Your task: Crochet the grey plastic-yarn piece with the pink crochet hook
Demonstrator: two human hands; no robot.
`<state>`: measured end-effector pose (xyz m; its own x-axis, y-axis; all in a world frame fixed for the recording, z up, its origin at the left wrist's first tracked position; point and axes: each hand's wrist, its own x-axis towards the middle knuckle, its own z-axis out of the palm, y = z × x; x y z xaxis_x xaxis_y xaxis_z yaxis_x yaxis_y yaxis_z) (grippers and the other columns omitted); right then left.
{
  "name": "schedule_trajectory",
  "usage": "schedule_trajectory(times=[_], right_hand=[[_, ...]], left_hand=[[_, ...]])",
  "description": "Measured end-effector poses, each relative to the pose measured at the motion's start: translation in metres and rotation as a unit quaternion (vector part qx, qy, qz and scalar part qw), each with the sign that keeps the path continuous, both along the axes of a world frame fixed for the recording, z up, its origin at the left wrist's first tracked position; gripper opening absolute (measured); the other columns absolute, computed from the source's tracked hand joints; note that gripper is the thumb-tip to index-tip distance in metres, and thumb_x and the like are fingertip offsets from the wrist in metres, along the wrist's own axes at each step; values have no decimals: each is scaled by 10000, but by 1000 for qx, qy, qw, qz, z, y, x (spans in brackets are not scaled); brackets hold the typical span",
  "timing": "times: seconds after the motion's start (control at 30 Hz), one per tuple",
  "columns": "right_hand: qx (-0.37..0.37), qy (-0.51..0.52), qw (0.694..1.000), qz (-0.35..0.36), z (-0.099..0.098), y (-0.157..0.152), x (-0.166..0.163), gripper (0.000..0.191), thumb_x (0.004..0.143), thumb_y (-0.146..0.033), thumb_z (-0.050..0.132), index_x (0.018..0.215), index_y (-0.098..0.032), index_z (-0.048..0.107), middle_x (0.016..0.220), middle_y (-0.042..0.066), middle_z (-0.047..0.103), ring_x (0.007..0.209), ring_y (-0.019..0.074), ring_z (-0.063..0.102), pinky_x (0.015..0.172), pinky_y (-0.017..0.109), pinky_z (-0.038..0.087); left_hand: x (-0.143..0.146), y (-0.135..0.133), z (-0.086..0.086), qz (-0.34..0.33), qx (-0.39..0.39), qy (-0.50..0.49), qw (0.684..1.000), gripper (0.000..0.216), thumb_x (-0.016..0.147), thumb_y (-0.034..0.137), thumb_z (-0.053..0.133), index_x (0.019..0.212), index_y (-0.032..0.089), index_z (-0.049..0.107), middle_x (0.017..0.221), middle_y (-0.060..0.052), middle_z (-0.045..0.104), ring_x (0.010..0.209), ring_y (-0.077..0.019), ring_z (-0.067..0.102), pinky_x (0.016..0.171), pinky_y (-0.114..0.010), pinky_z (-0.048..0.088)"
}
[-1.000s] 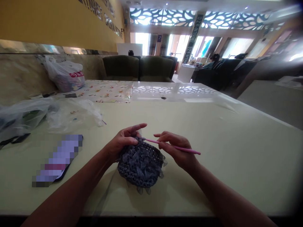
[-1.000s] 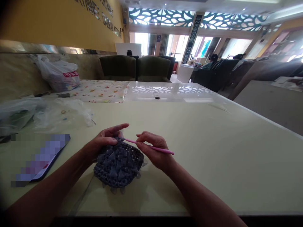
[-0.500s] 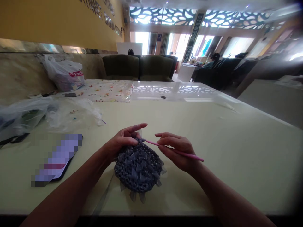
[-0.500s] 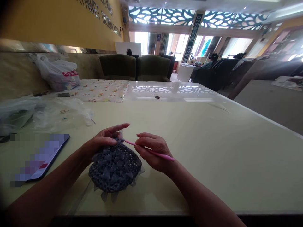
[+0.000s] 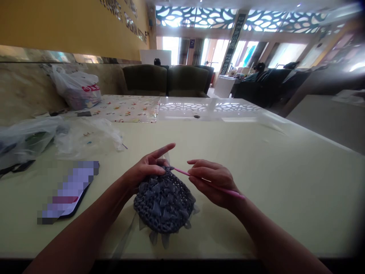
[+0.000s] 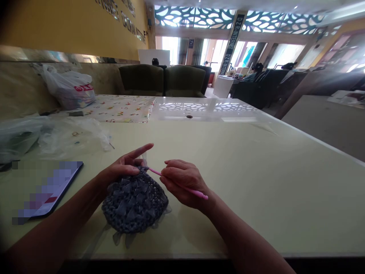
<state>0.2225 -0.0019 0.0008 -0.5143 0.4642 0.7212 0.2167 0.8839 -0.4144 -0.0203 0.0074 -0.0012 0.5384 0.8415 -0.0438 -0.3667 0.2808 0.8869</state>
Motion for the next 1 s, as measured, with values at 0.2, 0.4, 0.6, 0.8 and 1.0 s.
schedule_trajectory(times=[0.2, 0.4, 0.6, 0.8, 1.0], right_hand=[[-88, 33, 996, 2, 2, -2, 1, 143, 925, -173, 594, 814, -205, 679, 824, 57, 707, 834, 188, 712, 711, 287, 566], [3, -28, 1000, -5, -5, 2, -1, 154, 946, -210, 573, 838, -213, 683, 799, 59, 682, 812, 179, 677, 766, 312, 571], [33, -35, 999, -1, -2, 2, 0, 160, 943, -190, 570, 815, -199, 665, 777, 48, 671, 753, 165, 659, 777, 320, 566], [-147, 56, 987, 33, -4, 0, -1, 121, 930, -195, 604, 817, -187, 646, 744, 25, 655, 776, 169, 680, 679, 271, 540], [-38, 4, 999, 14, -12, 1, -12, 70, 945, -213, 577, 955, -199, 645, 903, 55, 700, 851, 175, 661, 769, 328, 554]], left_hand=[[2, -2, 1, 9, 7, 24, 1000, 752, 681, 110, 751, 1393, 275, 573, 810, 4, 663, 689, -110, 591, 637, -214, 462], [2, -9, 2, -36, 11, 38, 999, 965, 740, 115, 734, 1531, 442, 288, 869, 5, 676, 728, -119, 612, 665, -222, 458], [-2, 0, 2, -28, 3, 17, 999, 907, 724, 93, 720, 1513, 378, 373, 799, 17, 675, 660, -107, 595, 632, -216, 459], [6, -2, -2, 23, -12, 39, 999, 738, 667, 92, 760, 1364, 275, 602, 792, 20, 655, 691, -102, 588, 647, -208, 448], [25, -15, -12, -11, 2, 71, 997, 776, 673, 129, 816, 1391, 294, 574, 925, -4, 709, 907, -167, 627, 875, -298, 447]])
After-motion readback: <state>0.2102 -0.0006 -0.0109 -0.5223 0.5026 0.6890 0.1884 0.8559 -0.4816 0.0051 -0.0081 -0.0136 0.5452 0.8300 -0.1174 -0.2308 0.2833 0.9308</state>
